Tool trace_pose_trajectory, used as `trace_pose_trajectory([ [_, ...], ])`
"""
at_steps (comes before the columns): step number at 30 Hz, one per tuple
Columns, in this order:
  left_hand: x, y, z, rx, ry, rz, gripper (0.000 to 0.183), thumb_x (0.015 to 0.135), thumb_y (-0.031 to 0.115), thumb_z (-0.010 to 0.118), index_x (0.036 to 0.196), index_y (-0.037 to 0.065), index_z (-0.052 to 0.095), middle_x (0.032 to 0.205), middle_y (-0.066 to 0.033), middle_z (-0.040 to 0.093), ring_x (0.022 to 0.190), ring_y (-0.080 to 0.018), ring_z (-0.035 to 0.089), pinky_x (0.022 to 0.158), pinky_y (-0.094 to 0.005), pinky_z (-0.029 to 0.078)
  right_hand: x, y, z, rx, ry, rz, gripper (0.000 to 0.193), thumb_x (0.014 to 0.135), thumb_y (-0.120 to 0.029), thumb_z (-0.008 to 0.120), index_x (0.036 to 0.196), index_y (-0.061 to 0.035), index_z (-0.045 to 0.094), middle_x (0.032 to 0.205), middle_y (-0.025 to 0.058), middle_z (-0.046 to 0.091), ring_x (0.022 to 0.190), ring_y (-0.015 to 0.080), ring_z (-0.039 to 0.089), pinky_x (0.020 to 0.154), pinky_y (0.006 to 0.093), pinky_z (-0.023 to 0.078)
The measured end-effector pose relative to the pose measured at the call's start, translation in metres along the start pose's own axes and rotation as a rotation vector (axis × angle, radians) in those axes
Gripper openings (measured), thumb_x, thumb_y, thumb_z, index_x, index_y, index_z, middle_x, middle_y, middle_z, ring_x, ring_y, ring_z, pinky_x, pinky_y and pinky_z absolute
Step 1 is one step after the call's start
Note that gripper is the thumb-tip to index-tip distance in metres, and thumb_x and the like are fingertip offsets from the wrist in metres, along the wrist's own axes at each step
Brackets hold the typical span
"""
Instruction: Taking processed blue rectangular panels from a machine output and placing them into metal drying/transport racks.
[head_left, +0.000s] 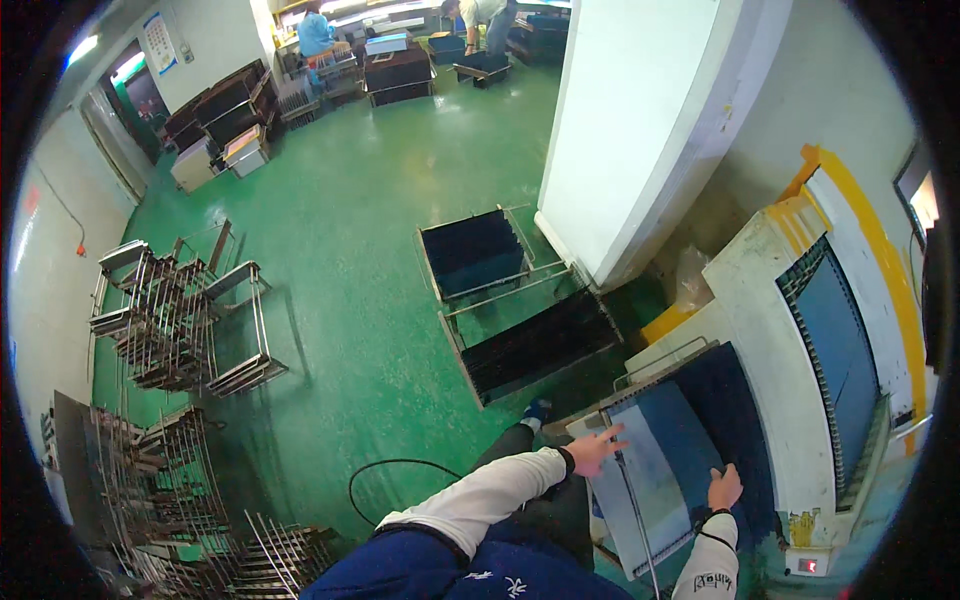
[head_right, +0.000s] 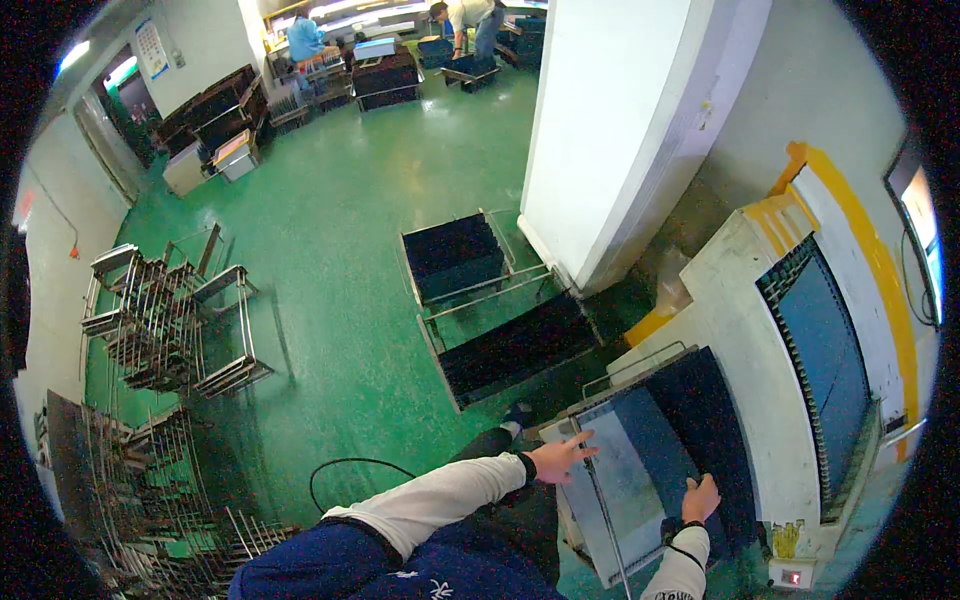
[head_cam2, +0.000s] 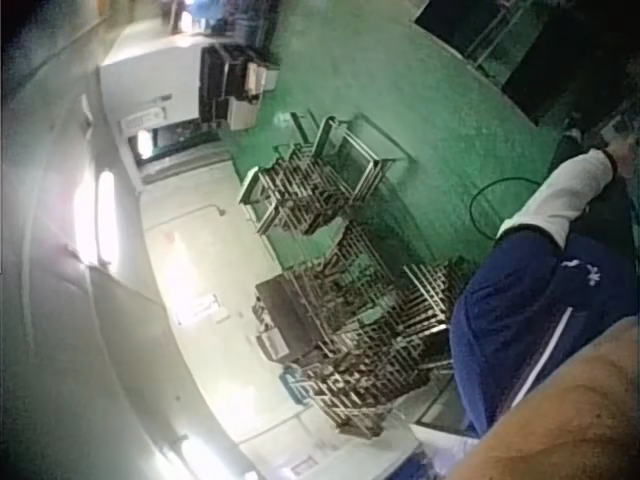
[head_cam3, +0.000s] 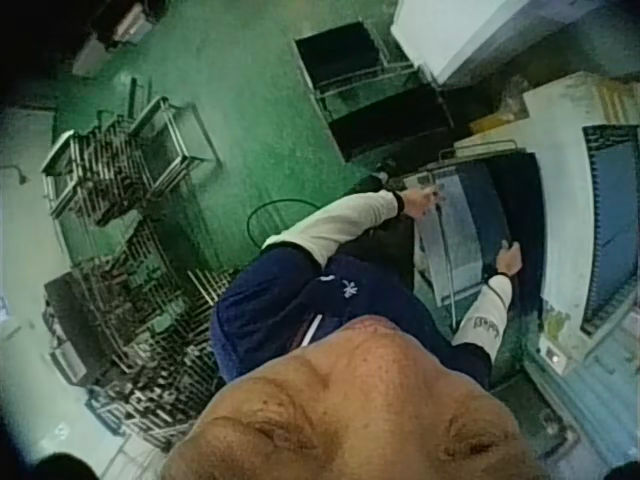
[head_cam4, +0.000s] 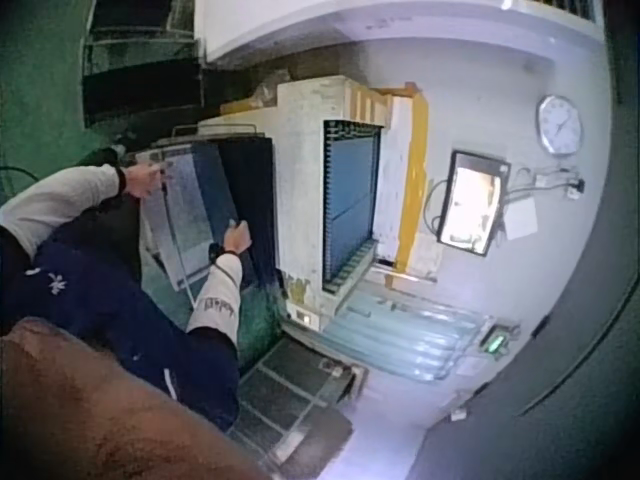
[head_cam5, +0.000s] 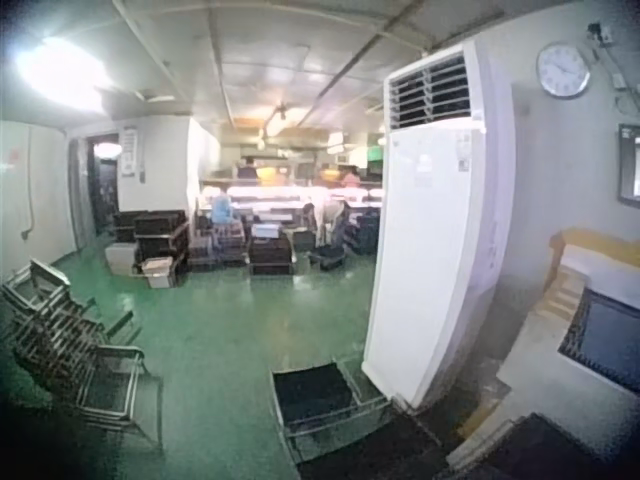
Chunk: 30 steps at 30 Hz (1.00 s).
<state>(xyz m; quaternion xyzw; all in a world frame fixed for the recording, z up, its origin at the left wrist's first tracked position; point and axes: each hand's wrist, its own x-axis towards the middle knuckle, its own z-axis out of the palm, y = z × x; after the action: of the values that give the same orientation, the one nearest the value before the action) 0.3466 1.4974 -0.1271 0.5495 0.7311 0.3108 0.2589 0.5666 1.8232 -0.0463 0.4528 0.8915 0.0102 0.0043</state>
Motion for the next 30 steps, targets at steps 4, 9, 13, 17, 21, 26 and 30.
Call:
trace_pose_trajectory([
  [4,0.0,0.003,-0.002,0.026,-0.012,-0.024,0.094,0.071,0.02,0.078,0.151,0.022,0.027,0.158,-0.0158,0.013,0.107,-0.0438,0.06,0.086,-0.0481,0.054,-0.002,-0.008,-0.009,-0.001,0.036,-0.002,0.034,0.085,-0.026,0.071,0.108,-0.0047,0.06,0.104,0.0154,0.068,0.101,0.0365,0.063,0.089,0.0523,0.044],
  [9,0.002,0.007,0.0,0.045,-0.013,-0.049,0.096,0.068,0.022,0.078,0.15,0.022,0.03,0.158,-0.0164,0.012,0.11,-0.0452,0.058,0.089,-0.0482,0.053,0.0,-0.005,-0.008,0.008,0.045,-0.003,0.039,0.084,-0.025,0.073,0.113,-0.0028,0.06,0.108,0.0185,0.067,0.104,0.0382,0.062,0.092,0.0528,0.043],
  [13,0.003,0.004,0.004,0.069,0.017,-0.052,0.096,0.068,0.024,0.079,0.15,0.023,0.029,0.159,-0.0176,0.011,0.111,-0.0453,0.057,0.09,-0.0484,0.053,0.0,-0.01,-0.013,0.004,0.033,-0.011,0.036,0.084,-0.025,0.072,0.11,-0.0033,0.061,0.105,0.018,0.068,0.101,0.0377,0.063,0.089,0.0523,0.044],
  [17,0.004,0.011,-0.001,0.064,-0.006,-0.057,0.098,0.068,0.023,0.08,0.15,0.024,0.028,0.159,-0.0191,0.01,0.112,-0.0458,0.058,0.089,-0.048,0.053,0.006,-0.004,-0.011,0.013,0.048,0.003,0.035,0.083,-0.024,0.074,0.108,-0.0037,0.061,0.105,0.0174,0.068,0.102,0.0369,0.063,0.088,0.052,0.045],
  [21,-0.003,0.016,-0.002,0.092,0.021,-0.061,0.099,0.067,0.019,0.079,0.151,0.024,0.027,0.159,-0.0209,0.009,0.107,-0.0472,0.06,0.086,-0.0483,0.055,0.005,-0.01,-0.015,0.024,0.069,-0.008,0.036,0.08,-0.024,0.076,0.105,-0.0037,0.061,0.105,0.017,0.068,0.101,0.0365,0.064,0.088,0.0518,0.045],
  [26,-0.002,0.014,0.002,0.098,0.024,-0.07,0.1,0.068,0.019,0.08,0.152,0.023,0.025,0.159,-0.0199,0.007,0.109,-0.0476,0.059,0.088,-0.0493,0.053,0.01,-0.009,-0.017,0.042,0.096,-0.007,0.039,0.077,-0.024,0.079,0.105,-0.0036,0.062,0.106,0.0161,0.068,0.102,0.0364,0.064,0.092,0.0524,0.044],
  [30,-0.001,0.019,-0.002,0.076,-0.048,-0.107,0.103,0.069,0.021,0.082,0.153,0.023,0.023,0.159,-0.0187,0.006,0.117,-0.0483,0.054,0.096,-0.0507,0.049,0.013,-0.007,-0.017,0.06,0.093,0.006,0.038,0.075,-0.023,0.079,0.103,-0.0038,0.062,0.104,0.0162,0.068,0.102,0.0367,0.064,0.092,0.052,0.044],
])
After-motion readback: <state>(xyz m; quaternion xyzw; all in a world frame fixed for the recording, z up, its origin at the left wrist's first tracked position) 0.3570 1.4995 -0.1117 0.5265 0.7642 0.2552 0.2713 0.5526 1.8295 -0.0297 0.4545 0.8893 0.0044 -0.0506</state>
